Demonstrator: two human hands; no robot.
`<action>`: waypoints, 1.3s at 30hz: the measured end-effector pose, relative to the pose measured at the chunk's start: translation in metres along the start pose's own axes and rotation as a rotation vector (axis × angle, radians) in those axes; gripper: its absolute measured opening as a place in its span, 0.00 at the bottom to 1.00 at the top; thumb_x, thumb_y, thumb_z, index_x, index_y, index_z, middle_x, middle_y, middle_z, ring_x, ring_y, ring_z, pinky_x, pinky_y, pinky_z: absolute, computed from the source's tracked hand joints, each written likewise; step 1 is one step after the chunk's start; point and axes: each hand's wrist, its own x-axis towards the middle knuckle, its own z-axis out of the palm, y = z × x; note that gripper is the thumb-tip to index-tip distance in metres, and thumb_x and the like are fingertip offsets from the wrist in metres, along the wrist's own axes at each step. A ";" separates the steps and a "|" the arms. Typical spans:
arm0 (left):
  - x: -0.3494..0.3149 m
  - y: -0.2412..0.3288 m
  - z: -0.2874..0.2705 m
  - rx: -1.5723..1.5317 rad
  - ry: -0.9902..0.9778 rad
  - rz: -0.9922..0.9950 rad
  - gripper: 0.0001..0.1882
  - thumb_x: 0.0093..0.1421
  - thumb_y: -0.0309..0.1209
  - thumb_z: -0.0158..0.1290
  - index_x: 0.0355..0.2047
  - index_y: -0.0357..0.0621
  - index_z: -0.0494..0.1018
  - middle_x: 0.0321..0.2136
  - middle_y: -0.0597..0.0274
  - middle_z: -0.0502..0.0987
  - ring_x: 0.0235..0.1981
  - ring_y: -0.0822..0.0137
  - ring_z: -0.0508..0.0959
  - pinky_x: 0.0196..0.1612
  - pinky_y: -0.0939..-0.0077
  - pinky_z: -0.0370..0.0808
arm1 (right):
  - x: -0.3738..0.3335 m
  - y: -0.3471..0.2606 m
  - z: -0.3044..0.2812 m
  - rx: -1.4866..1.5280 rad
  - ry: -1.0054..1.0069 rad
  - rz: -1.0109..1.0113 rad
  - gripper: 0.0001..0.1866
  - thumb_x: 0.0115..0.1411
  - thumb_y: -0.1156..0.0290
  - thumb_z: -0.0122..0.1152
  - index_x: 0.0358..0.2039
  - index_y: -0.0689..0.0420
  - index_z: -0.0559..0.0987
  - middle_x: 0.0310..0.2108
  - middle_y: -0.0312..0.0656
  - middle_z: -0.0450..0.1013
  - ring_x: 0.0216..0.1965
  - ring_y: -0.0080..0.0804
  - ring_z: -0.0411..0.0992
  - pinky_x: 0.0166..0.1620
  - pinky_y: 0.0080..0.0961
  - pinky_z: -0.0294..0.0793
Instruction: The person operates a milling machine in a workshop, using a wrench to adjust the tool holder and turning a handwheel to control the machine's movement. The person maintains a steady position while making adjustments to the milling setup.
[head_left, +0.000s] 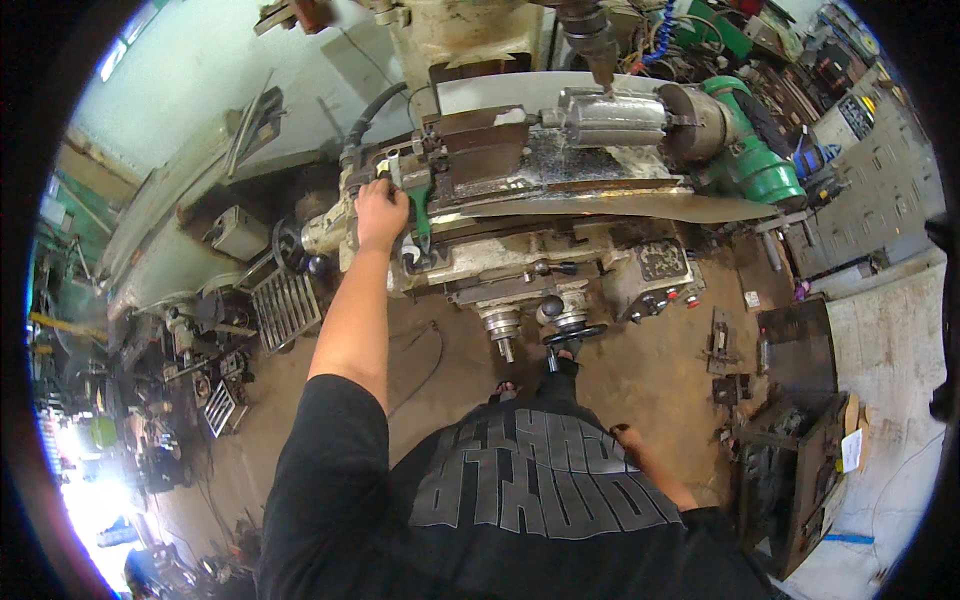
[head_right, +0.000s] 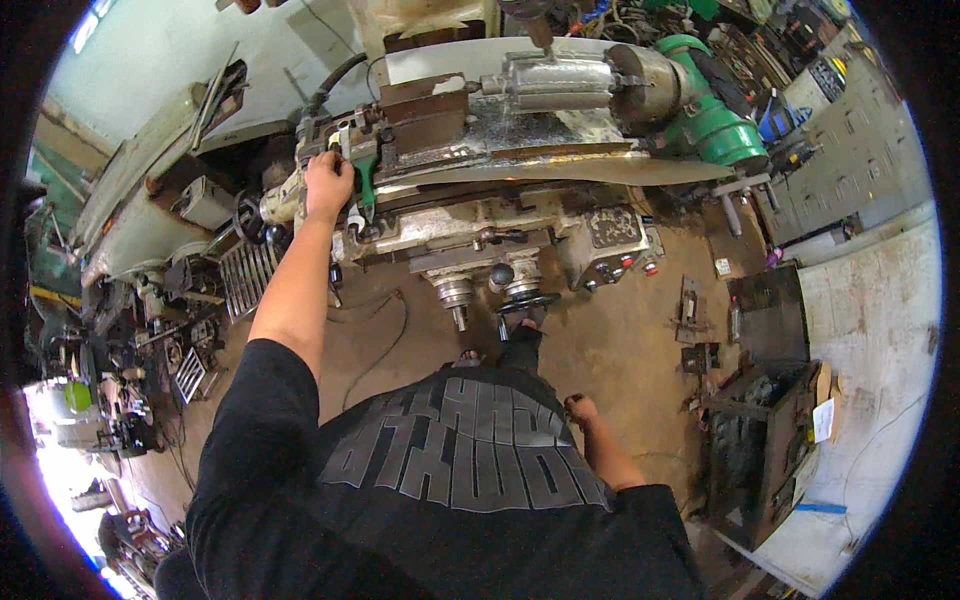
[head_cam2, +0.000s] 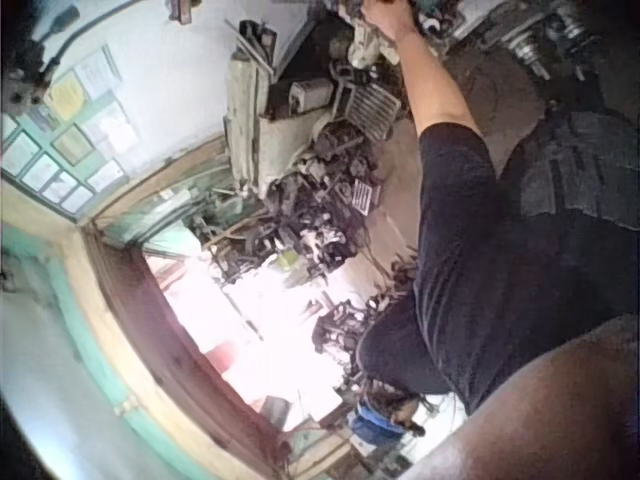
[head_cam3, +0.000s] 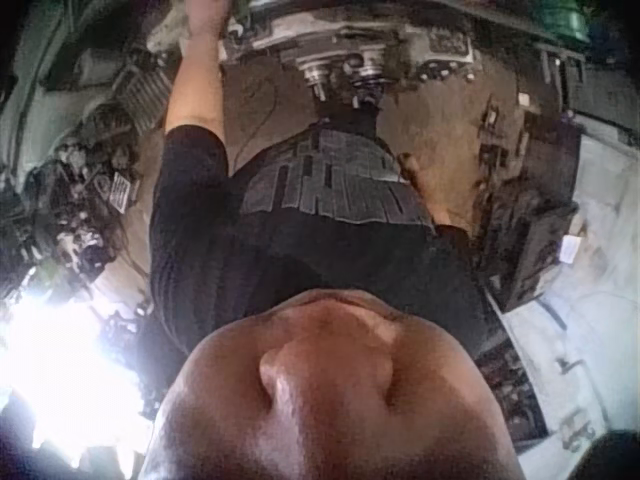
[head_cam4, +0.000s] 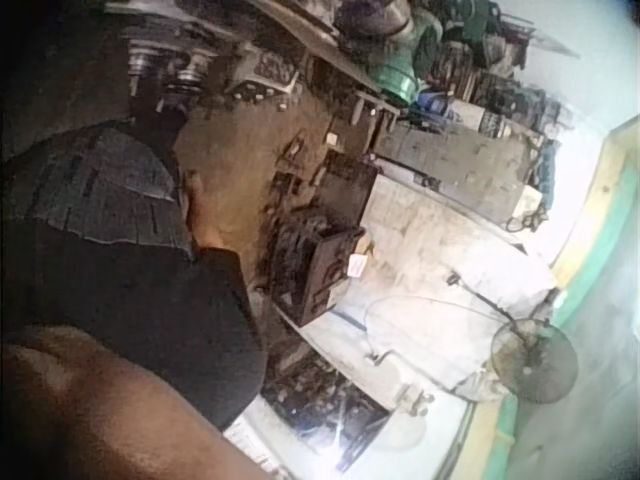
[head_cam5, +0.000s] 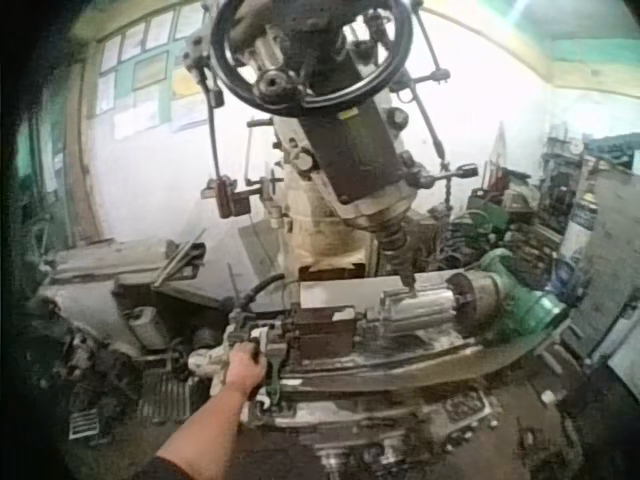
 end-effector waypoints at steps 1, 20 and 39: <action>0.000 0.000 0.000 -0.004 -0.005 -0.003 0.10 0.57 0.36 0.54 0.33 0.42 0.77 0.37 0.52 0.79 0.47 0.48 0.74 0.52 0.51 0.70 | -0.008 -0.019 0.000 0.005 0.036 -0.058 0.14 0.64 0.63 0.57 0.40 0.60 0.82 0.30 0.41 0.80 0.28 0.33 0.77 0.28 0.32 0.76; 0.001 -0.001 0.002 -0.004 0.024 0.061 0.10 0.57 0.35 0.55 0.33 0.41 0.79 0.37 0.53 0.80 0.46 0.47 0.74 0.50 0.51 0.70 | -0.024 -0.049 -0.009 -0.147 -0.072 0.030 0.14 0.64 0.61 0.57 0.33 0.59 0.82 0.25 0.44 0.78 0.26 0.34 0.76 0.30 0.34 0.75; -0.001 0.002 -0.002 -0.029 0.030 0.033 0.11 0.58 0.35 0.54 0.32 0.40 0.78 0.38 0.52 0.80 0.46 0.47 0.74 0.52 0.52 0.69 | -0.017 -0.084 -0.006 0.019 -0.060 0.015 0.17 0.66 0.60 0.57 0.46 0.61 0.81 0.34 0.43 0.80 0.32 0.33 0.76 0.34 0.33 0.76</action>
